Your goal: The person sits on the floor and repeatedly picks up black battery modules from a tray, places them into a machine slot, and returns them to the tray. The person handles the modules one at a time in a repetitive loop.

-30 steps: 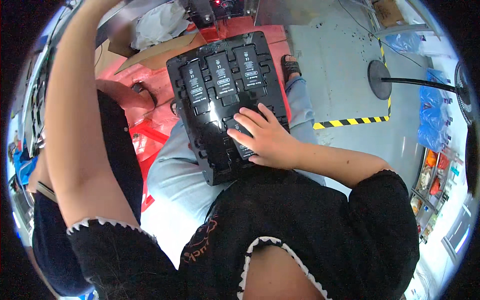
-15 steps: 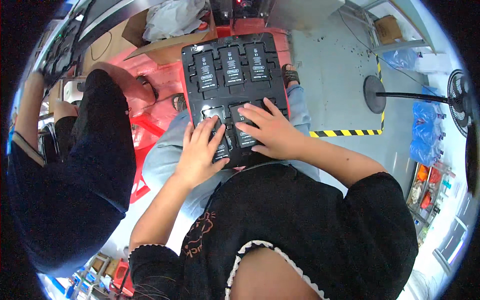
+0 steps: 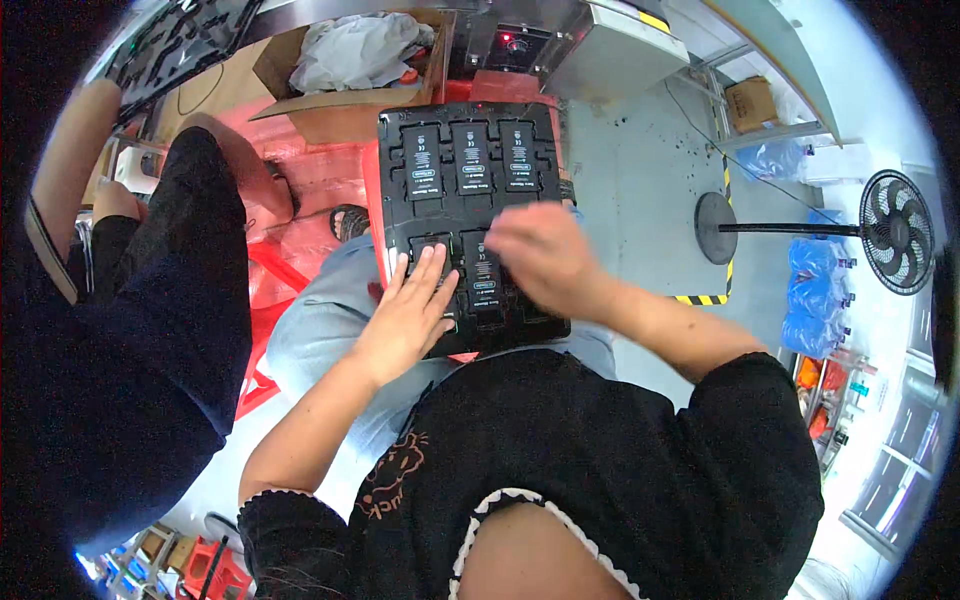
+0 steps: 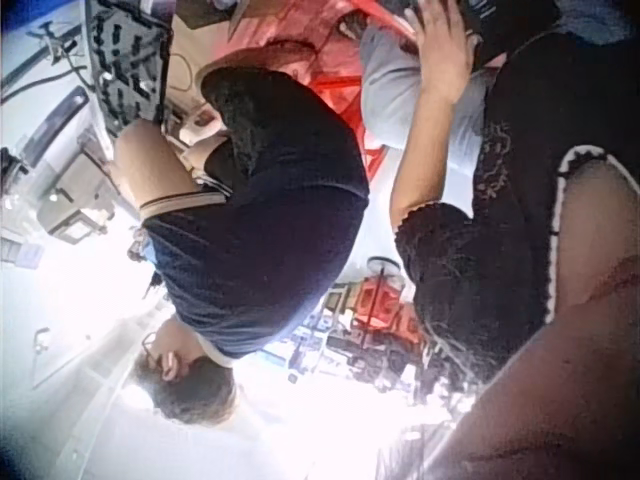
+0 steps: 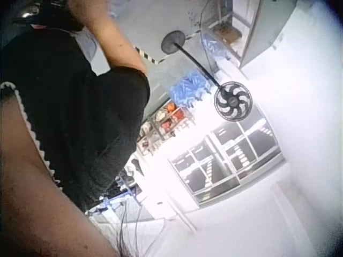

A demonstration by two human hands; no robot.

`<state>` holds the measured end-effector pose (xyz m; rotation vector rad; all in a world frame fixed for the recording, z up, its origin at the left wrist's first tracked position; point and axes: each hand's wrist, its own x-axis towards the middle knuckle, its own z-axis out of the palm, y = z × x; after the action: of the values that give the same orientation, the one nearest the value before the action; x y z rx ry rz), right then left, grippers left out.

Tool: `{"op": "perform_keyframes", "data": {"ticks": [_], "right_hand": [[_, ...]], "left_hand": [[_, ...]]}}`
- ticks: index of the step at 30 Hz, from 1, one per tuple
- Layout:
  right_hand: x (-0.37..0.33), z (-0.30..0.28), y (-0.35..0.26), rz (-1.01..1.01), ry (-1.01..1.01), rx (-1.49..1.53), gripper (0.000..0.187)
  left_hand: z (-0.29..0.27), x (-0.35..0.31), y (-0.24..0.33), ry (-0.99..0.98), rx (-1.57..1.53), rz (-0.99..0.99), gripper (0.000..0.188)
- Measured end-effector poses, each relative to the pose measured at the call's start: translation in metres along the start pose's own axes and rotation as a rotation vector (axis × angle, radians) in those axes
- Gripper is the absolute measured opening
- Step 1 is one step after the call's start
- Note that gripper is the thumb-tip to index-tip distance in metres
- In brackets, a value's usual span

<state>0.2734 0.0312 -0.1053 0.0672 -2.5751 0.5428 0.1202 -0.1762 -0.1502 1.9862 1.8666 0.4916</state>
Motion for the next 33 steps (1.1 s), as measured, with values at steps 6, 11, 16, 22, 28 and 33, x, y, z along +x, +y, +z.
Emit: {"op": "perform_keyframes", "data": {"ticks": [6,11,16,22,28,33], "right_hand": [[0.121,-0.094,0.074,-0.129,0.346,-0.422,0.016],[0.216,-0.130,0.161,0.052,0.227,-0.545,0.071],[0.288,-0.129,0.266,0.318,-0.171,-0.459,0.104],[0.307,-0.171,0.288,0.643,-0.614,-0.118,0.108],[0.240,-0.199,0.307,0.452,0.175,-0.217,0.043],[0.128,-0.194,0.166,0.575,0.388,0.172,0.025]], "left_hand": [[0.007,-0.005,0.016,-0.037,0.213,-0.144,0.064],[0.008,-0.003,0.020,-0.038,0.227,-0.172,0.059],[-0.007,0.002,0.021,-0.037,0.078,-0.238,0.057],[-0.030,0.009,0.019,0.117,-0.076,-0.348,0.052],[-0.068,0.066,-0.023,0.597,-0.233,-0.399,0.050],[-0.136,0.154,-0.040,0.994,-1.470,-0.424,0.069]]}}
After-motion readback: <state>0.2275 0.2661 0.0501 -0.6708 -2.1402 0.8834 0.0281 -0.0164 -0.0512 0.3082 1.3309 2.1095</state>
